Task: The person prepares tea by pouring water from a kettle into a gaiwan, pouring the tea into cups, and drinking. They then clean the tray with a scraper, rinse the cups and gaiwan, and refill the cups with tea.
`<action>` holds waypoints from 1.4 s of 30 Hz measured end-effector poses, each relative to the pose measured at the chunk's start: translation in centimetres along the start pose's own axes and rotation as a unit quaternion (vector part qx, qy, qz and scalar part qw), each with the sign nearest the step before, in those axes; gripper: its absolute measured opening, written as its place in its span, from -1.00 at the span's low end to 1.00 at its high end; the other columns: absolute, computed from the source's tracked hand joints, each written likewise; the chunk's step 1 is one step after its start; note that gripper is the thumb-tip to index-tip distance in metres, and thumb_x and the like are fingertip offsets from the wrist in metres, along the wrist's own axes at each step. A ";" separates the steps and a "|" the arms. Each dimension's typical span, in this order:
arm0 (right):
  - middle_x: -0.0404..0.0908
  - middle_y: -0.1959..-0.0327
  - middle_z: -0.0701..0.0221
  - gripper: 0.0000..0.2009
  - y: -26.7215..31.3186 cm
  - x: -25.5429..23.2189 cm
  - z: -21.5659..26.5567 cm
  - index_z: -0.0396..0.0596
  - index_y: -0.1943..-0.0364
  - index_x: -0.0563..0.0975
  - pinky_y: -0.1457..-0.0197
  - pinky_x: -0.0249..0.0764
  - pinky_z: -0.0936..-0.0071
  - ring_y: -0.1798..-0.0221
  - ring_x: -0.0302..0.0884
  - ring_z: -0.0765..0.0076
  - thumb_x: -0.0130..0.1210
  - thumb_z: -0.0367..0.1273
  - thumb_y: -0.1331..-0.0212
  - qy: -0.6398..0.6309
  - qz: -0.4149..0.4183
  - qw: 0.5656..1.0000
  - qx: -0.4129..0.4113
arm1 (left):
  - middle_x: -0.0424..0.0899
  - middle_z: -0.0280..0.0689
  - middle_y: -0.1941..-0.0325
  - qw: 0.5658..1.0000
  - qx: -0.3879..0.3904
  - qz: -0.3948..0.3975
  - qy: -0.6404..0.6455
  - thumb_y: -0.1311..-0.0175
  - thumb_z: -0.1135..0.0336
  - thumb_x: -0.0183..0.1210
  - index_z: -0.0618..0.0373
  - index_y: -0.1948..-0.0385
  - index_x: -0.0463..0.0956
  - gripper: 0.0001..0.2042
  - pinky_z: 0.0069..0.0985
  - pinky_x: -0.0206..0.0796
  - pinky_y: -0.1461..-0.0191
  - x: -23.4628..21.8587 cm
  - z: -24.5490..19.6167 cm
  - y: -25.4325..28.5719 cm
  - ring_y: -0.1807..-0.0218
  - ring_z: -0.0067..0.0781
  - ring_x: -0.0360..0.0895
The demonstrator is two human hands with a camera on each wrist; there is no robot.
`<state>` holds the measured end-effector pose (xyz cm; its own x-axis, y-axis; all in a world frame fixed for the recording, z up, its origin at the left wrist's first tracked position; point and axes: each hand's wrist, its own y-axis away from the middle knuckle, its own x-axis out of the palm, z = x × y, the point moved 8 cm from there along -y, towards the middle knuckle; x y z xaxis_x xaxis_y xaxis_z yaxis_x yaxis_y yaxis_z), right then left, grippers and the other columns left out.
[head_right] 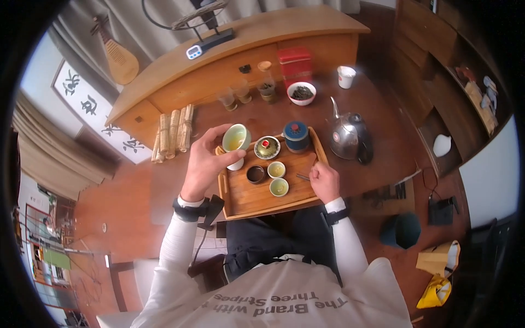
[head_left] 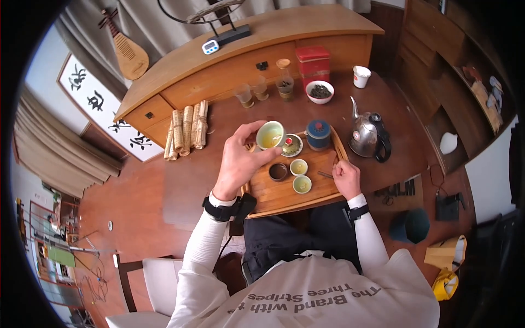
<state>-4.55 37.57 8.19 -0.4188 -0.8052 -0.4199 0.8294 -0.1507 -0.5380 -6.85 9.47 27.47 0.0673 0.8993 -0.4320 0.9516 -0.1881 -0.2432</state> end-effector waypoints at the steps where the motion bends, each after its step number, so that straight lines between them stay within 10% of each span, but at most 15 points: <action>1: 0.53 0.51 0.21 -0.77 0.0 -0.1 0.0 -0.11 0.51 0.38 0.34 0.47 0.14 0.39 0.56 -0.12 0.25 -0.60 -0.01 0.004 -0.004 1.000 0.009 | 0.70 -0.24 -0.07 1.000 -0.008 0.005 0.007 -0.10 0.49 0.48 0.34 -0.20 0.54 -0.44 -0.45 0.43 -0.27 0.1 0.6 0.4 -0.12 -0.44 0.60; 42: 0.54 0.52 0.22 -0.76 0.0 0.0 0.0 -0.13 0.50 0.37 0.34 0.48 0.22 0.43 0.56 -0.05 0.25 -0.62 -0.05 -0.018 0.002 1.000 0.018 | 0.63 -0.10 0.06 0.977 -0.030 -0.081 -0.195 0.11 0.34 0.57 0.23 0.00 0.59 -0.46 -0.16 0.40 -0.20 6.9 13.4 11.4 -0.07 0.03 0.53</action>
<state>-4.51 37.58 8.24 -0.4018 -0.8260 -0.3954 0.8446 -0.1674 -0.5086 0.41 8.25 10.07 -0.1945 0.6946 -0.6926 0.9570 -0.0204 -0.2892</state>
